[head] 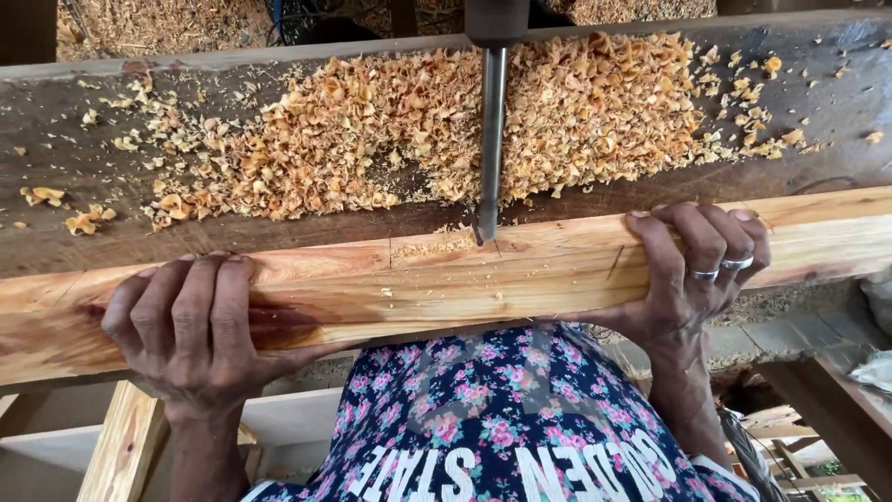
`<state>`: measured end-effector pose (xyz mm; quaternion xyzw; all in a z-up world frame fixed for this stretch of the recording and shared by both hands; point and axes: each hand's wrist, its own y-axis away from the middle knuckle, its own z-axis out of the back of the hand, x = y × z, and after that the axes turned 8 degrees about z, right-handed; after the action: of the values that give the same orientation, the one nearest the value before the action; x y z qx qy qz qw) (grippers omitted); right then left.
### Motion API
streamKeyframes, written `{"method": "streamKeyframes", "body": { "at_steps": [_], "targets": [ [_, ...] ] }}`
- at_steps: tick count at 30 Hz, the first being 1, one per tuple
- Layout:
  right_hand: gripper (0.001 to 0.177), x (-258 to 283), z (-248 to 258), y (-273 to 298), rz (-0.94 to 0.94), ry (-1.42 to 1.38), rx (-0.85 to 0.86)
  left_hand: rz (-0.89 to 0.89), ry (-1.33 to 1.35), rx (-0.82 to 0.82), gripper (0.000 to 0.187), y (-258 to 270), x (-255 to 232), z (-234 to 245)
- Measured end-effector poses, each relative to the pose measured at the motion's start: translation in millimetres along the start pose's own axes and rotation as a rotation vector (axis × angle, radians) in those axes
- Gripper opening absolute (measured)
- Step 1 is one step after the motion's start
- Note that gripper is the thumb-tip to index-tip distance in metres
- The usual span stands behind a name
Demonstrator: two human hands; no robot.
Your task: Carving a mortise in a wooden plank using a drill press by moving the wood laterally under the bit.
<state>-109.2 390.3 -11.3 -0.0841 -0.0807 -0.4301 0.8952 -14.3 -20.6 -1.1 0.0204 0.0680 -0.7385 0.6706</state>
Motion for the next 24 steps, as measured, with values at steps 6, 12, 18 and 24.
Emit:
{"method": "streamKeyframes", "body": {
  "at_steps": [6, 12, 18, 24],
  "targets": [
    [0.095, -1.5, 0.1, 2.0, 0.000, -0.003, 0.007, -0.002, 0.006, -0.007, 0.086, 2.0, 0.0, 0.3],
    [0.097, -3.2, -2.6, 3.0, 0.007, -0.025, -0.001, 0.010, 0.007, 0.010, 0.089, 4.5, 0.4, 0.8],
    [0.101, -4.9, -1.6, 3.1, 0.003, -0.017, 0.012, -0.011, 0.002, -0.013, 0.086, 0.4, 0.5, -1.1],
    [0.089, -3.5, -0.8, -1.7, 0.013, -0.002, 0.009, -0.004, 0.009, -0.020, 0.078, -2.0, -0.9, -1.5]
  ]
}}
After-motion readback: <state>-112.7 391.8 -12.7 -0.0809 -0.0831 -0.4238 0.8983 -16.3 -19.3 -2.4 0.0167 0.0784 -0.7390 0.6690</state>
